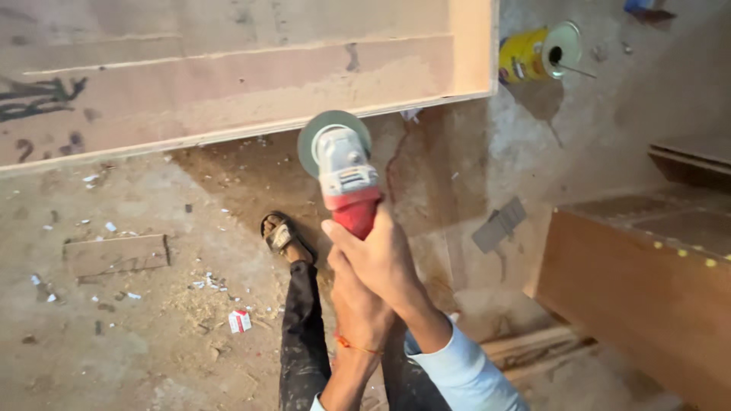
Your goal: The person uses a handheld angle grinder with a sanding disc to smooth the edges and underside of a wooden cabinet. They move the tool along the edges and periodically touch the surface with their hand.
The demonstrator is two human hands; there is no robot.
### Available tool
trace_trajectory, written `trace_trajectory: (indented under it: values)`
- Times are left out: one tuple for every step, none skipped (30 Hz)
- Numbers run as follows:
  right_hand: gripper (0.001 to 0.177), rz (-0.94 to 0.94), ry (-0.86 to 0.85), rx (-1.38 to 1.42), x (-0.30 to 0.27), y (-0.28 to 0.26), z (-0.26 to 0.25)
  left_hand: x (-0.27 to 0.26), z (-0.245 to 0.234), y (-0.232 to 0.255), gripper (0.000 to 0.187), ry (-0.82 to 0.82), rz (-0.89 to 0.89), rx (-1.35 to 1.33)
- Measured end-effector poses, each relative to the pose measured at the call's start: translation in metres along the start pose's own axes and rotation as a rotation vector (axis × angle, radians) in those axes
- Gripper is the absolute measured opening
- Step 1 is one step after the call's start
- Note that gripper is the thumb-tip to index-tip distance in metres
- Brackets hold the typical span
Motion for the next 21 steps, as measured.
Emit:
trace_trajectory:
  values:
    - [0.060,-0.012,-0.007,-0.013,0.003,-0.006,0.000,0.004,0.000,0.005,0.087,-0.018,-0.005,0.027]
    - [0.059,0.004,-0.013,-0.020,0.005,-0.009,-0.003,0.007,0.000,0.010,0.088,-0.029,-0.014,0.056]
    - [0.059,0.019,-0.019,-0.026,0.007,-0.009,-0.006,0.008,0.001,0.013,0.089,-0.040,-0.023,0.085]
    - [0.058,0.031,-0.023,-0.029,0.010,-0.010,-0.008,0.010,0.006,0.015,0.089,-0.060,-0.043,0.081]
    - [0.058,0.073,-0.021,-0.039,0.014,-0.006,-0.012,0.012,0.011,0.015,0.090,-0.080,-0.063,0.078]
    - [0.058,0.111,-0.020,-0.051,0.019,-0.002,-0.017,0.013,0.017,0.015,0.090,-0.097,-0.081,0.072]
    - [0.058,0.149,-0.019,-0.063,0.022,0.003,-0.022,0.013,0.023,0.017,0.090,-0.104,-0.088,0.073]
    - [0.057,0.142,-0.002,-0.051,0.027,0.004,-0.029,0.015,0.032,0.019,0.091,-0.105,-0.089,0.071]
    - [0.057,0.136,0.015,-0.039,0.031,0.007,-0.037,0.017,0.042,0.020,0.092,-0.107,-0.089,0.069]
    - [0.056,0.140,0.027,-0.030,0.033,0.012,-0.044,0.017,0.050,0.023,0.090,-0.098,-0.067,0.045]
    - [0.056,0.095,0.048,-0.042,0.037,0.014,-0.052,0.016,0.059,0.026,0.088,-0.090,-0.046,0.021]
    - [0.056,0.051,0.068,-0.053,0.040,0.016,-0.061,0.014,0.067,0.028,0.086,-0.082,-0.024,-0.002]
    - [0.055,0.007,0.088,-0.064,0.042,0.019,-0.070,0.011,0.078,0.025,0.084,-0.111,-0.060,0.000]
    - [0.054,0.017,0.094,-0.088,0.045,0.028,-0.079,0.009,0.089,0.023,0.083,-0.135,-0.095,0.001]
    - [0.053,0.027,0.100,-0.112,0.047,0.035,-0.088,0.007,0.100,0.021,0.082,-0.159,-0.129,0.001]
    - [0.052,0.031,0.107,-0.131,0.051,0.042,-0.096,0.006,0.110,0.021,0.081,-0.184,-0.148,-0.005]
    - [0.051,0.035,0.108,-0.110,0.055,0.049,-0.104,0.006,0.120,0.021,0.080,-0.210,-0.166,-0.012]
    - [0.051,0.037,0.107,-0.087,0.060,0.055,-0.111,0.006,0.130,0.022,0.079,-0.234,-0.183,-0.018]
    - [0.050,0.039,0.107,-0.065,0.064,0.060,-0.117,0.008,0.139,0.026,0.078,-0.252,-0.168,-0.004]
    - [0.048,0.063,0.130,-0.051,0.069,0.066,-0.126,0.009,0.148,0.029,0.076,-0.271,-0.152,0.009]
    - [0.046,0.086,0.153,-0.038,0.073,0.072,-0.134,0.009,0.156,0.033,0.075,-0.290,-0.135,0.022]
Point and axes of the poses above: each hand's wrist, its own x-axis towards the middle knuckle, its own z-axis out of the palm, y = z × x, the point moved 10 cm from there along x, towards the middle knuckle, and after that the axes turned 7 degrees about z, right-handed, at the moved point
